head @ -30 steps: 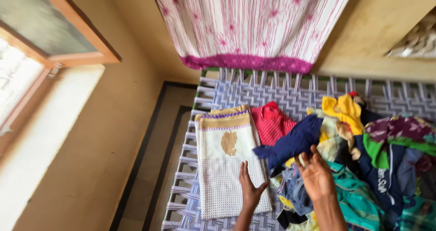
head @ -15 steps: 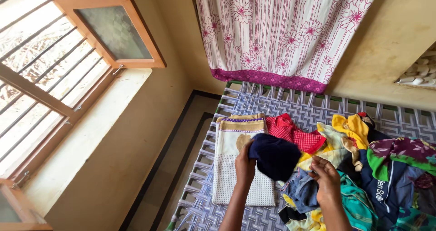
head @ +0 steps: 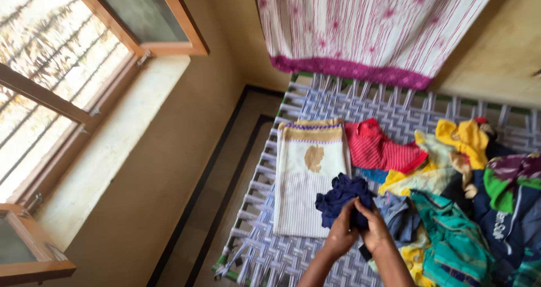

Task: The person picks up a garment from a pile on a bed, spreads it out, and folds it by hand before placing the folded item onto a shelf inside a closet.

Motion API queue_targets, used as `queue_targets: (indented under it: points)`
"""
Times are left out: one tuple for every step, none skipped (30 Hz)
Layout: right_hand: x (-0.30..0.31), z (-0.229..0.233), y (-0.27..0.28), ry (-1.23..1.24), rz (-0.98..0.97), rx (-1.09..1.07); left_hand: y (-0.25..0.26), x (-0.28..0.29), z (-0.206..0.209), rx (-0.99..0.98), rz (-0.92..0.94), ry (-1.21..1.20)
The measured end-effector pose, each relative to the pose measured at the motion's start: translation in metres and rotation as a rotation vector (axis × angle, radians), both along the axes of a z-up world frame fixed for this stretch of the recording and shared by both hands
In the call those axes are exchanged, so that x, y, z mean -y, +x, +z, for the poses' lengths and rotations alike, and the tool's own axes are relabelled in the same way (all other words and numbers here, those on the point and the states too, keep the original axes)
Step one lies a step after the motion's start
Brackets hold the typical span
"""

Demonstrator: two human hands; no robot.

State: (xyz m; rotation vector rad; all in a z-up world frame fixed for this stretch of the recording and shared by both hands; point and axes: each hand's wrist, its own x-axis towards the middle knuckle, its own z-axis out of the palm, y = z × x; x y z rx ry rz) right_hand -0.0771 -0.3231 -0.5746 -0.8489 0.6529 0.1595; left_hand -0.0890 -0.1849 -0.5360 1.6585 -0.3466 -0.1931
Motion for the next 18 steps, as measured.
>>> queue_targets:
  points:
    - [0.003,-0.023,-0.001,-0.028,-0.045,-0.073,-0.001,-0.009,-0.024,-0.026,0.001,0.002]
    - [0.007,-0.045,-0.004,-0.029,-0.046,-0.099,0.006,-0.018,-0.050,-0.100,0.018,-0.229]
    - [0.009,-0.064,-0.006,-0.102,-0.102,-0.047,0.011,-0.026,-0.076,-0.173,0.042,-0.460]
    - [0.007,-0.080,-0.007,-0.176,-0.154,0.008,0.014,-0.038,-0.100,-0.221,0.136,-0.319]
    - [0.005,-0.093,-0.004,-0.178,-0.151,-0.018,0.015,-0.054,-0.123,-0.269,0.225,-0.174]
    - [0.003,-0.104,-0.003,-0.414,-0.114,0.034,0.014,-0.070,-0.145,-0.454,0.315,-0.150]
    - [0.001,-0.114,-0.002,-0.646,-0.068,0.092,0.015,-0.086,-0.167,-0.640,0.402,-0.122]
    - [-0.006,-0.126,-0.002,-0.644,-0.052,0.058,0.011,-0.100,-0.187,-0.675,0.410,-0.114]
    - [-0.017,-0.140,-0.002,-0.995,0.055,0.006,0.010,-0.112,-0.207,-0.598,0.469,-0.071]
    - [-0.030,-0.156,0.000,-1.341,0.170,-0.032,0.011,-0.122,-0.226,-0.509,0.525,-0.029]
    - [-0.047,-0.177,0.002,-1.415,0.184,0.080,0.009,-0.131,-0.243,-0.531,0.531,-0.021]
    - [-0.068,-0.201,0.009,-1.486,0.193,0.198,0.009,-0.139,-0.260,-0.549,0.543,0.027]
    - [-0.093,-0.228,0.013,-1.436,0.278,0.231,0.006,-0.147,-0.276,-0.566,0.554,0.074]
    - [-0.112,-0.252,0.017,-1.385,0.360,0.265,0.004,-0.153,-0.292,-0.582,0.555,0.079]
    - [-0.119,-0.272,0.015,-1.381,0.372,0.252,0.004,-0.158,-0.307,-0.538,0.555,0.114]
    - [-0.125,-0.290,0.018,-1.403,0.458,0.183,0.007,-0.164,-0.322,-0.486,0.554,0.147]
    - [-0.129,-0.305,0.018,-1.422,0.544,0.112,0.009,-0.170,-0.334,-0.495,0.553,0.151]
    - [-0.125,-0.317,0.018,-1.420,0.549,0.105,0.011,-0.176,-0.345,-0.462,0.565,0.350]
